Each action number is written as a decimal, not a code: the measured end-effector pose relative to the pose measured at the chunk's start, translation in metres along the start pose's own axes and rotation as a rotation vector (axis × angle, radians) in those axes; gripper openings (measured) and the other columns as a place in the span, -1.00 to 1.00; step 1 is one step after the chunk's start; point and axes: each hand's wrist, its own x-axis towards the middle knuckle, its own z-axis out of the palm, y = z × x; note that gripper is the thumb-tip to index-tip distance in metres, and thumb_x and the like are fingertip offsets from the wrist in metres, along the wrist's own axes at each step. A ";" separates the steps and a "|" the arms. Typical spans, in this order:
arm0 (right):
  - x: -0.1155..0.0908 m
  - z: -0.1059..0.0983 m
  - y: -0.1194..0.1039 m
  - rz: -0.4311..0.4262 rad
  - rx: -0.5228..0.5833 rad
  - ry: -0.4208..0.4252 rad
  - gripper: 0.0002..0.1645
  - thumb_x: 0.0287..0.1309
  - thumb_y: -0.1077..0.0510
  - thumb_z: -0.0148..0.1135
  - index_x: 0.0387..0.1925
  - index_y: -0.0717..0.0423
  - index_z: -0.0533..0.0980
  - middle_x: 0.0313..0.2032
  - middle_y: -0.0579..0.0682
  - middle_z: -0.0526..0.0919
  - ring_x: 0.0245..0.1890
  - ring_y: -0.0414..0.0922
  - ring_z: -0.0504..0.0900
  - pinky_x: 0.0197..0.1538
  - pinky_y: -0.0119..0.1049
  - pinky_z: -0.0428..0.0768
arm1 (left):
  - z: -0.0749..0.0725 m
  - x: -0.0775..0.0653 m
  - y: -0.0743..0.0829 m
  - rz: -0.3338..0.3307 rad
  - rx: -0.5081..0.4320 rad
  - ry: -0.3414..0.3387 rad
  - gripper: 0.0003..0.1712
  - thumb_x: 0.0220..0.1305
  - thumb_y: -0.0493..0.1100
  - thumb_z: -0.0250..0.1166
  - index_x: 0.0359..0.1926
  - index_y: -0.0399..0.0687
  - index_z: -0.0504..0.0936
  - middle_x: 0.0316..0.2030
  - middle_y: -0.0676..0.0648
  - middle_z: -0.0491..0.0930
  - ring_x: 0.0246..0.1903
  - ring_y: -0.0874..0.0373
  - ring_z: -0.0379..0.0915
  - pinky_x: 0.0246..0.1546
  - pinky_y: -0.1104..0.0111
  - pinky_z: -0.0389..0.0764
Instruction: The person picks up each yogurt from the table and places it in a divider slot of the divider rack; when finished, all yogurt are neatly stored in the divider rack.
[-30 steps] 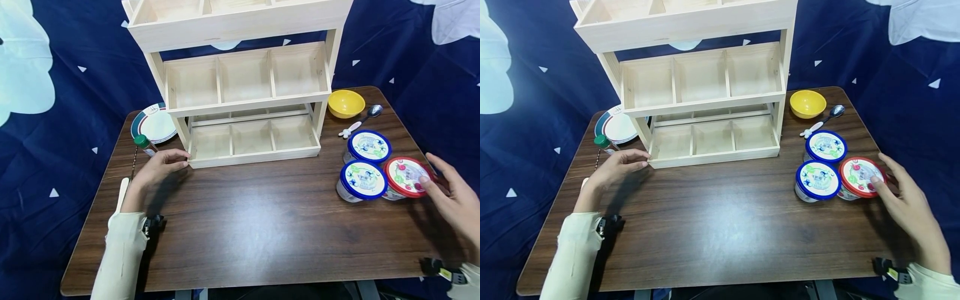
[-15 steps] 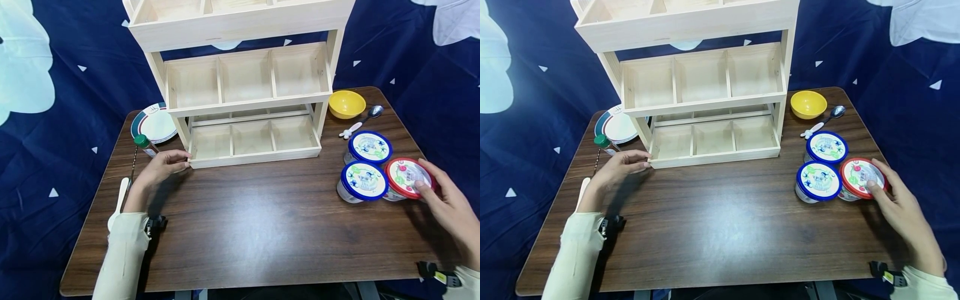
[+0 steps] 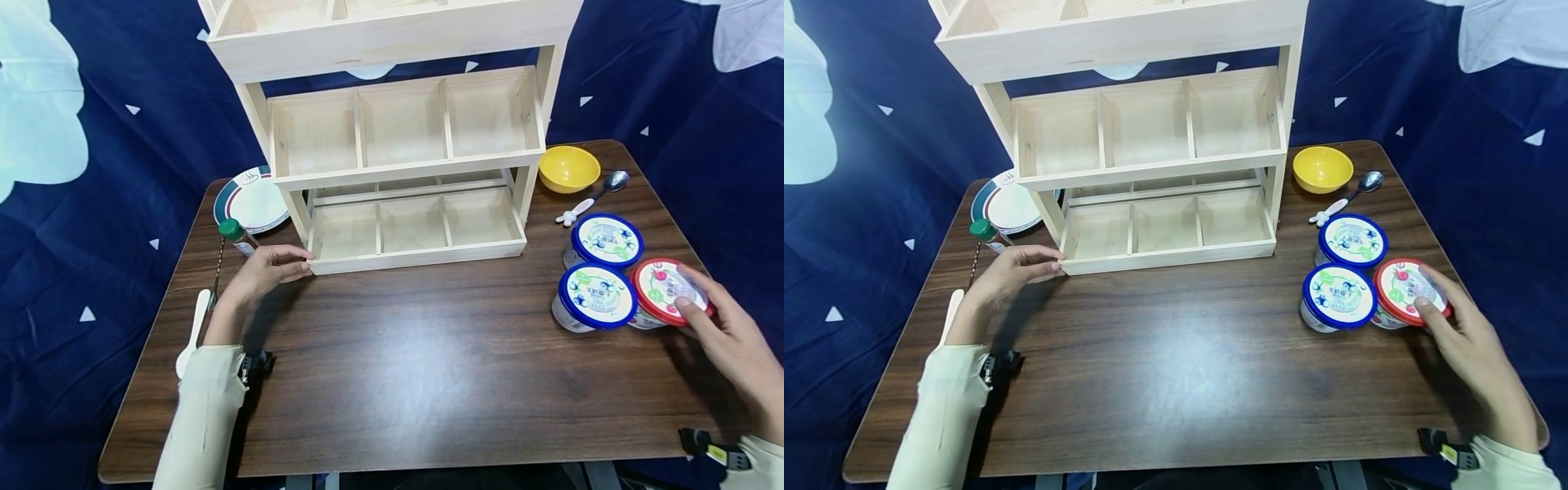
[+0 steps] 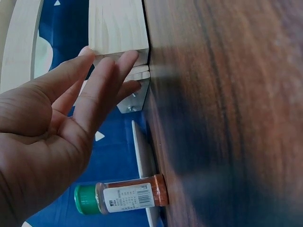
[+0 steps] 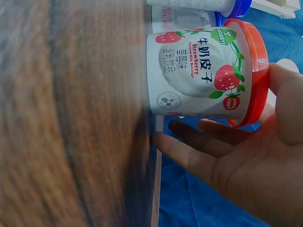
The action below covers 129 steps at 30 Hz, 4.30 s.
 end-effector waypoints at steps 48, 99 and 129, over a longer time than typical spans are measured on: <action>0.016 -0.039 -0.025 -0.146 0.318 0.178 -0.27 0.60 0.42 -0.15 0.66 -0.04 0.31 0.13 -0.30 0.33 -0.12 -0.49 0.47 -0.33 -0.76 0.59 | 0.004 -0.001 -0.002 0.018 0.044 0.040 -0.63 0.59 -0.39 0.26 0.29 -0.52 0.59 0.20 -0.45 0.61 -0.11 0.33 0.69 0.08 0.40 0.76; 0.051 0.005 -0.134 -0.201 0.176 -0.003 -0.36 0.70 0.17 -0.01 0.67 -0.18 0.29 0.33 -0.23 0.38 0.12 -0.23 0.35 0.00 -0.71 0.35 | 0.005 -0.001 0.000 0.009 0.088 0.040 -0.66 0.60 -0.35 0.27 0.26 -0.48 0.62 0.12 -0.42 0.69 -0.12 0.31 0.71 0.06 0.34 0.79; 0.059 0.046 -0.168 -0.200 0.224 -0.231 -0.32 0.73 0.09 0.00 0.72 -0.21 0.18 0.56 0.22 0.28 0.29 0.17 0.31 0.09 -0.56 0.38 | 0.006 -0.002 -0.001 -0.003 0.083 0.050 -0.66 0.62 -0.35 0.25 0.27 -0.47 0.61 0.16 -0.45 0.67 -0.10 0.30 0.71 0.06 0.31 0.80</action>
